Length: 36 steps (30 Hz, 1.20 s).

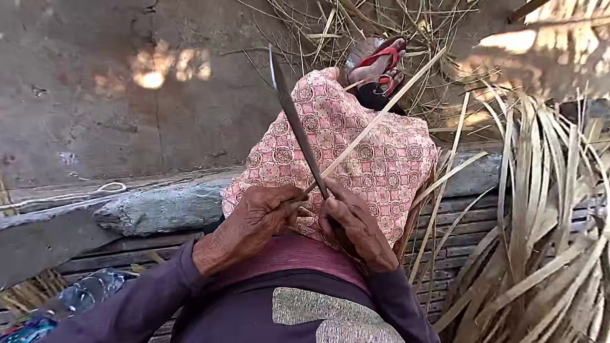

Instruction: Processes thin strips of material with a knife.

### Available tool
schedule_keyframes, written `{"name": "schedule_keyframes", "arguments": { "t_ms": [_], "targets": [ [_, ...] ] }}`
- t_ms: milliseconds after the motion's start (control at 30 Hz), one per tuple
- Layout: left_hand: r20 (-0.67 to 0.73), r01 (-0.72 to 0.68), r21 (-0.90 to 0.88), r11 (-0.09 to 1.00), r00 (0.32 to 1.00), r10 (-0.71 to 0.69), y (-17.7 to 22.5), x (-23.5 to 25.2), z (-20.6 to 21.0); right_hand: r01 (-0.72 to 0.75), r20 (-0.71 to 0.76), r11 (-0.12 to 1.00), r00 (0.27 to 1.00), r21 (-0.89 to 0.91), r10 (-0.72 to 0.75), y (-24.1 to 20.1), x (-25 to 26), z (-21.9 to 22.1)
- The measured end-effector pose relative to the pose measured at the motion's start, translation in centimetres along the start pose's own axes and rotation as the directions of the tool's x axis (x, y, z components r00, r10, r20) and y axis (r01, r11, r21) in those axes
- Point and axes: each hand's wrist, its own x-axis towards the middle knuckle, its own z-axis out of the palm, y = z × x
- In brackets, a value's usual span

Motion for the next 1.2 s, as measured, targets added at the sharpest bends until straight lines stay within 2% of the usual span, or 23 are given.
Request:
{"name": "schedule_keyframes", "arguments": {
  "t_ms": [67,133,200,367,467,533,600,700,767,867,1000,1200],
  "targets": [
    [-0.007,0.012,0.03,0.999,1.0,-0.012,-1.0,-1.2,-0.9,0.016,0.036,0.991,0.999,-0.132,-0.011,-0.1,0.3,0.7],
    [-0.024,0.003,0.079,0.997,1.0,-0.001,-1.6,-2.3,-1.6,0.057,0.012,0.948,0.998,-0.312,-0.056,-0.2,0.2,1.5],
    [-0.044,-0.016,0.122,0.992,0.999,0.021,-2.1,-3.0,-2.3,0.069,-0.011,0.914,0.997,-0.4,-0.08,-0.4,0.1,1.9],
    [-0.036,-0.032,0.068,0.997,0.999,0.035,-3.0,-3.9,-3.0,0.033,-0.043,0.978,0.998,-0.208,-0.043,-0.9,0.1,1.0],
    [-0.024,-0.016,-0.007,1.0,1.0,0.015,-1.8,-2.2,-1.7,0.055,-0.034,0.968,0.997,-0.245,-0.065,-0.8,0.5,1.5],
    [-0.109,-0.017,-0.055,0.998,0.994,0.01,-0.9,-0.8,-0.6,0.094,-0.037,0.904,0.992,-0.417,-0.12,-0.7,0.8,2.4],
    [-0.217,-0.021,-0.043,0.999,0.976,0.012,-0.6,-0.1,0.0,0.086,-0.062,0.794,0.986,-0.602,-0.154,-1.0,0.8,3.3],
    [-0.271,-0.091,0.248,0.965,0.949,0.159,-0.6,-0.4,0.0,0.06,-0.088,0.655,0.977,-0.753,-0.192,-1.1,0.7,4.2],
    [-0.279,-0.089,0.398,0.913,0.936,0.213,-0.8,-1.0,0.1,0.056,-0.077,0.609,0.979,-0.791,-0.191,-0.9,0.9,4.6],
    [-0.323,-0.045,0.468,0.883,0.921,0.218,-1.4,-2.1,0.4,0.091,-0.046,0.582,0.975,-0.808,-0.217,-0.4,1.0,5.0],
    [-0.362,-0.057,0.401,0.914,0.907,0.216,-2.2,-4.3,0.2,0.161,0.007,0.578,0.966,-0.8,-0.259,0.1,0.9,5.6],
    [-0.345,-0.094,0.245,0.965,0.922,0.177,-2.5,-6.3,-0.7,0.223,0.061,0.576,0.956,-0.787,-0.286,0.3,1.0,6.2]
  ]
}}
